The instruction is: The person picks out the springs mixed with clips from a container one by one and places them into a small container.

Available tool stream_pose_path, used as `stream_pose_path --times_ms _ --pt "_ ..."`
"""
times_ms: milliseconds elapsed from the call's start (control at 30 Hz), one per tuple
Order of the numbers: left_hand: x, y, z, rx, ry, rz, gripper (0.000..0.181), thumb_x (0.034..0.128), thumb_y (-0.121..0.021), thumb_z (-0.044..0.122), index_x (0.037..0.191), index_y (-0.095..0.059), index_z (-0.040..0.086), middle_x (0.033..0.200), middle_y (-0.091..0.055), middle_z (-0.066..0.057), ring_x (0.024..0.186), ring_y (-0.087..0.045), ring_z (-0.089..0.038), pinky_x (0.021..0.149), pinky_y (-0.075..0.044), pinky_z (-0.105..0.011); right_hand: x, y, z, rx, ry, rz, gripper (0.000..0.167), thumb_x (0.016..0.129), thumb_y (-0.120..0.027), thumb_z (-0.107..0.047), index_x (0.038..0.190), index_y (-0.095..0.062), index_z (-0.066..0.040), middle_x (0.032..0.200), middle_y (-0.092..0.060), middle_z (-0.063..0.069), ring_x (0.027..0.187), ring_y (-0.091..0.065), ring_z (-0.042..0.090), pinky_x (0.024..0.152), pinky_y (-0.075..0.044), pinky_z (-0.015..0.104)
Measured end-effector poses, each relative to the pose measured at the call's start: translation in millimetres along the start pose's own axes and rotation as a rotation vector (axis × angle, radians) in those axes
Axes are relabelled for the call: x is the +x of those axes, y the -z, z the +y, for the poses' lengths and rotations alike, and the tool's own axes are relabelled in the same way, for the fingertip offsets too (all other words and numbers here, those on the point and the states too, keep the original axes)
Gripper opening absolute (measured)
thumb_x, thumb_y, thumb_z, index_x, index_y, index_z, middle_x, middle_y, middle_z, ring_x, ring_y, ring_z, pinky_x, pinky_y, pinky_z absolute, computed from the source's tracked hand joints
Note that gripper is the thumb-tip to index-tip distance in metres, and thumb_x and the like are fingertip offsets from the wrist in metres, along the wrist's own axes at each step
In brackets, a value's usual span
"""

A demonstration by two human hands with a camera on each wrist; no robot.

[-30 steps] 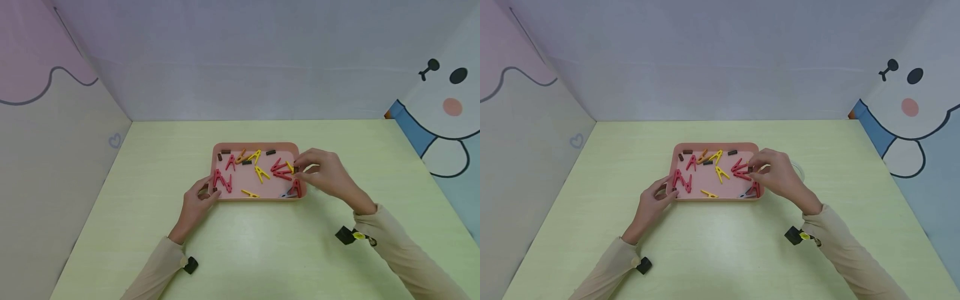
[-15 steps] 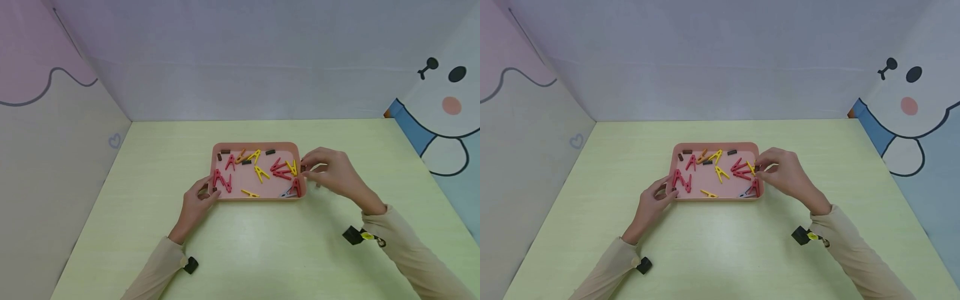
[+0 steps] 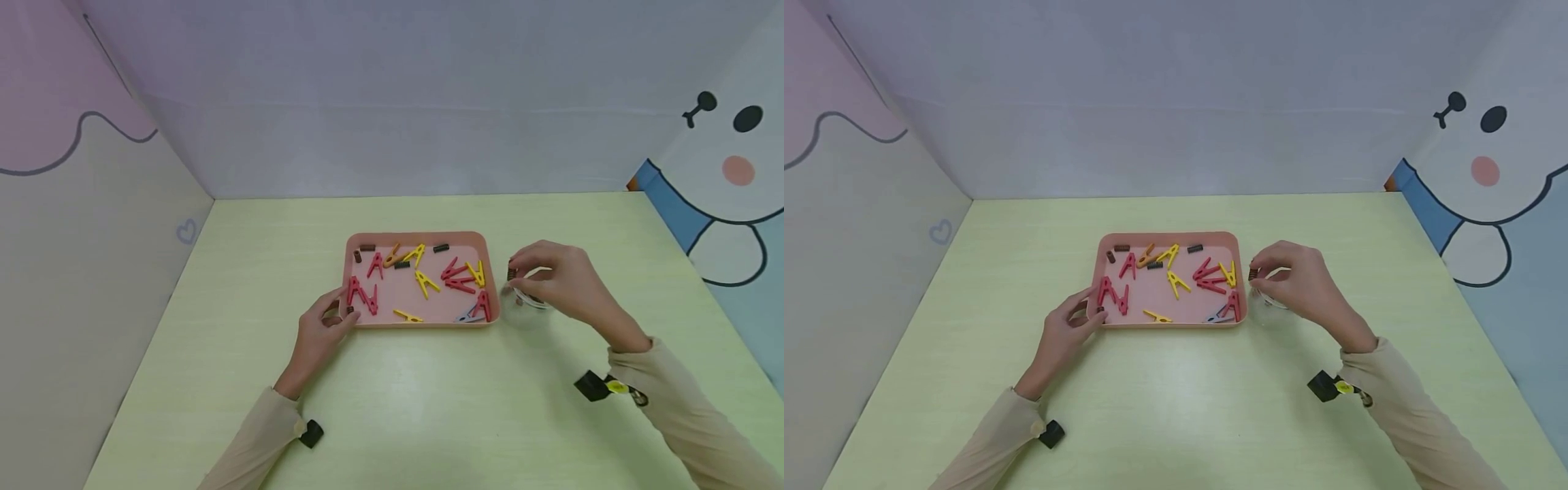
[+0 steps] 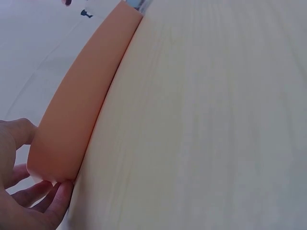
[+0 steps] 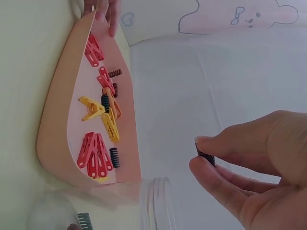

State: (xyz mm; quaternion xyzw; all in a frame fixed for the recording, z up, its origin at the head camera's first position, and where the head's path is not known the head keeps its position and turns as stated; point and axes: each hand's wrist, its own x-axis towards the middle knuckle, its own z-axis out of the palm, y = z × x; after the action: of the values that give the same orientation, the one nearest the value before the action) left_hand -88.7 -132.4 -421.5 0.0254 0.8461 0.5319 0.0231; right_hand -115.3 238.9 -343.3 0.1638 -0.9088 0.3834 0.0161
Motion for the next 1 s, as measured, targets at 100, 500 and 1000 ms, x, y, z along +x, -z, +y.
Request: stream_pose_path --times_ms 100,500,1000 --pt "0.2 -0.2 -0.2 0.001 -0.009 -0.001 0.054 0.0882 -0.067 0.011 0.137 -0.047 -0.001 0.134 -0.049 -0.019 0.109 -0.055 -0.033 0.084 -0.052 -0.026 -1.2 2 3 -0.006 0.001 0.01 0.016 0.08 -0.074 -0.003 0.096 -0.071 -0.004 0.1 -0.064 0.005 0.081 -0.063 0.012 0.069 -0.05 0.011" --pt "5.8 -2.9 -23.0 -0.02 -0.008 0.0 0.057 0.087 -0.07 0.022 0.138 -0.048 0.008 0.134 -0.051 -0.011 0.109 -0.056 -0.027 0.083 -0.052 -0.024 -6.7 5 12 -0.005 -0.049 0.018 0.016 0.082 -0.073 -0.005 0.098 -0.071 -0.003 0.101 -0.064 0.007 0.081 -0.061 0.009 0.069 -0.05 0.011" --pt "0.2 1.2 -1.4 -0.03 -0.007 -0.01 0.055 0.0873 -0.069 0.012 0.137 -0.048 0.001 0.134 -0.05 -0.018 0.111 -0.055 -0.034 0.08 -0.049 -0.015 -8.5 4 24 -0.001 -0.136 -0.002 0.017 0.083 -0.072 -0.008 0.1 -0.071 -0.004 0.1 -0.065 0.009 0.081 -0.06 0.006 0.067 -0.051 0.014"
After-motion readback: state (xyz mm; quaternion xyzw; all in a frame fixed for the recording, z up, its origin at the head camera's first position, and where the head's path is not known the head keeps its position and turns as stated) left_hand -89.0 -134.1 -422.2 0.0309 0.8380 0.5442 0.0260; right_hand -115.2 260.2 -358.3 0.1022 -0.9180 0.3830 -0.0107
